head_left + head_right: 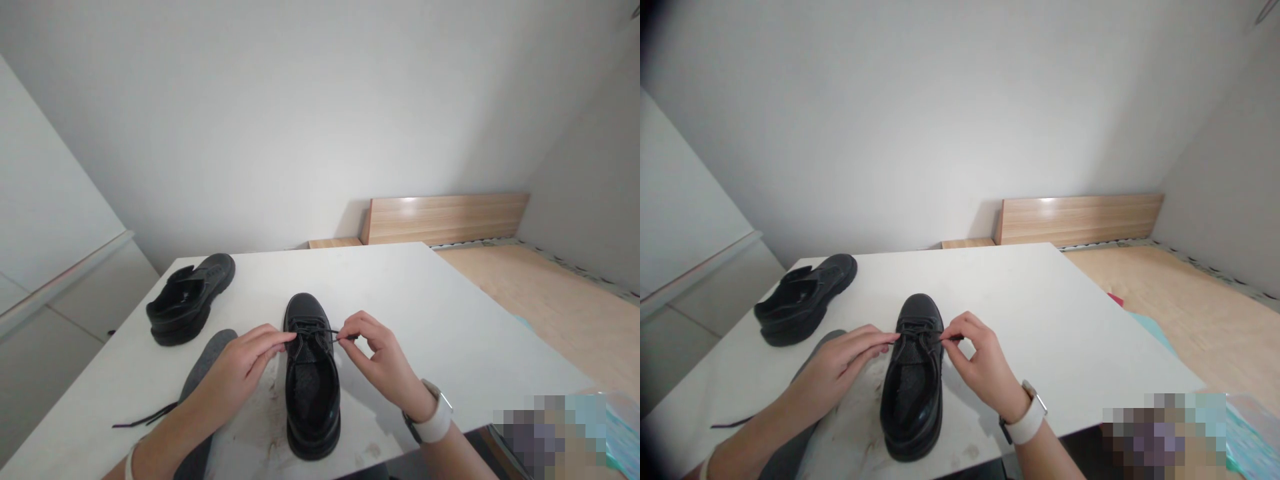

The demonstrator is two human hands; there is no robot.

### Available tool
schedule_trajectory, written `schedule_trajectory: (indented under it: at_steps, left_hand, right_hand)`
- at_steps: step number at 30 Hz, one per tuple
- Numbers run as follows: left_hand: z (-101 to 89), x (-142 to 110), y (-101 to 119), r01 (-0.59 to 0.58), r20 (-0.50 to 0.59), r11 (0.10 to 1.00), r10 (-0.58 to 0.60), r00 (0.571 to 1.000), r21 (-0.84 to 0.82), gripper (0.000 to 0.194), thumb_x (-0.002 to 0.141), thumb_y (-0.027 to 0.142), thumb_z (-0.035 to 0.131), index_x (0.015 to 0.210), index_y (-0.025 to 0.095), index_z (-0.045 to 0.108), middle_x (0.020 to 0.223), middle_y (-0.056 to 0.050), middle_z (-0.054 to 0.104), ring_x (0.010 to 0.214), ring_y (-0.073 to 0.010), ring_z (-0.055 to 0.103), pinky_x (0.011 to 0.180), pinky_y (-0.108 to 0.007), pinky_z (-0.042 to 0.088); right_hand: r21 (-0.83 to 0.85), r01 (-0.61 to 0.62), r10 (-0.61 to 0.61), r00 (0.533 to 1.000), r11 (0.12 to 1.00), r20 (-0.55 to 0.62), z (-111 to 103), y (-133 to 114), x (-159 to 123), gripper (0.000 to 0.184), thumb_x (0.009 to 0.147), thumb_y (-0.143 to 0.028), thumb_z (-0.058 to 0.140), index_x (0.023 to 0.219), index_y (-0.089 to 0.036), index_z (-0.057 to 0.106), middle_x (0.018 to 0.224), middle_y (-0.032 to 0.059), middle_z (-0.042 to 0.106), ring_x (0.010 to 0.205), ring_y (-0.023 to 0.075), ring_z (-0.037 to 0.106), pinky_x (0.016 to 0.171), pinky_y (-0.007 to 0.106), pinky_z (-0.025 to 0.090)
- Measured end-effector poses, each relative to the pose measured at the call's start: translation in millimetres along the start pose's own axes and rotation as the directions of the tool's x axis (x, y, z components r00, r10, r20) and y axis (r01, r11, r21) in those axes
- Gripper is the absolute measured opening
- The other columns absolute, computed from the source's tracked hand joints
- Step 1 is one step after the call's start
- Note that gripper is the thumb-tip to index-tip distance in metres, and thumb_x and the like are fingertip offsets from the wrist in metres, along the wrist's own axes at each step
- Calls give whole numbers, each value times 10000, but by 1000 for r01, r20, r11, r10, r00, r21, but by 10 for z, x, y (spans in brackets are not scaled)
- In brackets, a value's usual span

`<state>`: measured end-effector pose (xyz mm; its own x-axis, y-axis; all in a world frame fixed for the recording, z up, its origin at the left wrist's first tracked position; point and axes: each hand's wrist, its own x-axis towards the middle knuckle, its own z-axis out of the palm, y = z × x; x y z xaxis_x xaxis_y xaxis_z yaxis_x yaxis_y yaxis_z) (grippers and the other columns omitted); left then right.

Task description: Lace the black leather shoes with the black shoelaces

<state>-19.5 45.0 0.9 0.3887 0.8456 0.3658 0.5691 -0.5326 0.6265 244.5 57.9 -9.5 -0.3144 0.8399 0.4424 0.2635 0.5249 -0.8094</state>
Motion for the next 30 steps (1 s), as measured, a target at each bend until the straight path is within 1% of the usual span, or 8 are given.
schedule_trajectory:
  at_steps: [4, 11, 16, 19, 22, 24, 27, 30]
  left_hand:
    - [39, -29, 0, 31, -52, 997, -28, 998, 73, 149, 950, 213, 540, 951, 215, 689, 891, -8, 759, 815, -163, 718, 771, -240, 541]
    - [69, -46, 9, -157, -80, 948, 186, 979, 279, 226, 980, 131, 467, 943, 177, 686, 854, -32, 699, 785, -167, 673, 722, -271, 517]
    - [125, -50, -11, -212, -43, 892, 250, 967, 399, 244, 972, 84, 440, 968, 158, 673, 838, -43, 652, 774, -191, 629, 694, -309, 499]
    - [156, -18, 42, -239, -35, 855, 286, 957, 460, 259, 952, 58, 432, 944, 152, 673, 854, -56, 644, 791, -211, 604, 702, -335, 503]
    - [171, 18, 110, -262, -77, 799, 357, 931, 541, 246, 942, 55, 456, 898, 144, 682, 942, -89, 648, 878, -249, 589, 763, -388, 514]
    - [178, 24, 131, -263, -96, 784, 378, 921, 563, 236, 956, 71, 470, 899, 140, 689, 928, -87, 645, 867, -246, 585, 751, -383, 517]
    - [196, -8, 122, -255, -102, 809, 359, 928, 529, 263, 995, 94, 431, 955, 130, 689, 858, -64, 647, 794, -210, 601, 698, -331, 527]
    - [229, -63, 118, -238, -109, 829, 335, 936, 506, 309, 1030, 129, 362, 1027, 119, 670, 893, -69, 682, 808, -196, 647, 718, -320, 553]
  right_hand:
    - [-44, 8, -7, 1000, 999, 27, 26, -57, -1, 111, 926, -123, 571, 900, -191, 654, 933, 48, 602, 870, 167, 600, 782, 304, 493]
    - [-123, 54, -47, 997, 991, 63, 93, -64, 44, 156, 921, -56, 533, 914, -184, 623, 955, 44, 572, 884, 160, 582, 794, 291, 484]
    - [-229, 121, -97, 989, 966, 114, 104, -87, 49, 176, 934, -35, 511, 952, -181, 607, 995, 59, 563, 903, 174, 567, 812, 306, 486]
    - [-353, 208, -167, 976, 912, 143, 130, -124, 54, 169, 945, -40, 499, 955, -168, 608, 993, 78, 567, 903, 208, 539, 788, 345, 483]
    - [-492, 271, -231, 962, 827, 142, 170, -154, 64, 179, 938, -31, 493, 898, -155, 616, 998, 98, 575, 917, 245, 513, 775, 387, 464]
    - [-513, 254, -217, 967, 820, 131, 198, -162, 62, 202, 934, -16, 486, 867, -149, 622, 979, 97, 573, 883, 234, 521, 746, 368, 467]
    - [-464, 181, -131, 982, 867, 137, 229, -162, 43, 222, 942, -6, 482, 872, -150, 636, 916, 71, 568, 791, 190, 553, 694, 311, 485]
    - [-426, 140, -80, 985, 894, 156, 247, -174, 14, 220, 960, -21, 468, 925, -151, 641, 952, 73, 596, 811, 185, 599, 736, 307, 520]
